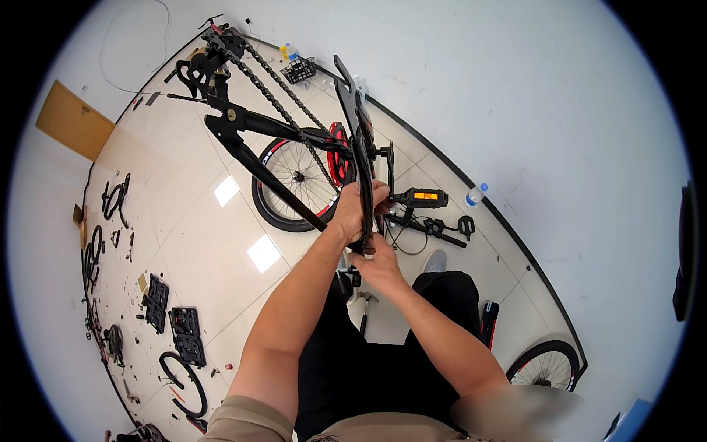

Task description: The person works on a bicycle frame, using pliers to adjust components near the rear derailleur and a digital torque wrench to tighten bolts on the frame. The person rotates the frame to access different areas and continues tightening various bolts.

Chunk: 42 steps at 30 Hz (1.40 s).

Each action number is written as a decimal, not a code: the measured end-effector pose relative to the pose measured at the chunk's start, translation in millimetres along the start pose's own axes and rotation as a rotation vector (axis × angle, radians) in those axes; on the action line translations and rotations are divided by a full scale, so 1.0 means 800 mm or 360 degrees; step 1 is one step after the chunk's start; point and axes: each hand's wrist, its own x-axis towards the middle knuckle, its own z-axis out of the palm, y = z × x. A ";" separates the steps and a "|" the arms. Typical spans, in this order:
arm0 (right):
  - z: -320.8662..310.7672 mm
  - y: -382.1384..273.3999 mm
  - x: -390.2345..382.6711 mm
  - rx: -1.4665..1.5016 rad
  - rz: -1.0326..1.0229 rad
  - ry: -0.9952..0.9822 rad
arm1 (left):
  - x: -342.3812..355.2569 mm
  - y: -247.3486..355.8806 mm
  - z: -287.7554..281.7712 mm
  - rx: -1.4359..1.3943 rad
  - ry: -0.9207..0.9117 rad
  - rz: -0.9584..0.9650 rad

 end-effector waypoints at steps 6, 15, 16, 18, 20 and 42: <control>0.003 -0.013 0.003 -0.0188 -0.0057 0.0068 | 0.002 -0.004 -0.006 0.0024 0.0025 -0.0014; 0.003 0.010 0.022 -0.0544 -0.0188 0.0077 | 0.005 -0.002 -0.007 0.0040 -0.0001 -0.0113; 0.003 0.014 0.023 -0.0540 -0.0237 0.0078 | 0.006 -0.004 -0.008 0.0020 -0.0005 -0.0111; 0.003 0.021 0.023 -0.0532 -0.0334 0.0081 | 0.008 -0.010 -0.009 -0.0021 -0.0013 -0.0109; 0.002 0.015 0.020 -0.0564 -0.0292 0.0073 | 0.006 -0.007 -0.008 0.0007 0.0011 -0.0127; 0.004 0.015 0.014 -0.0625 -0.0435 0.0247 | -0.002 0.008 0.005 0.0007 0.0056 -0.0124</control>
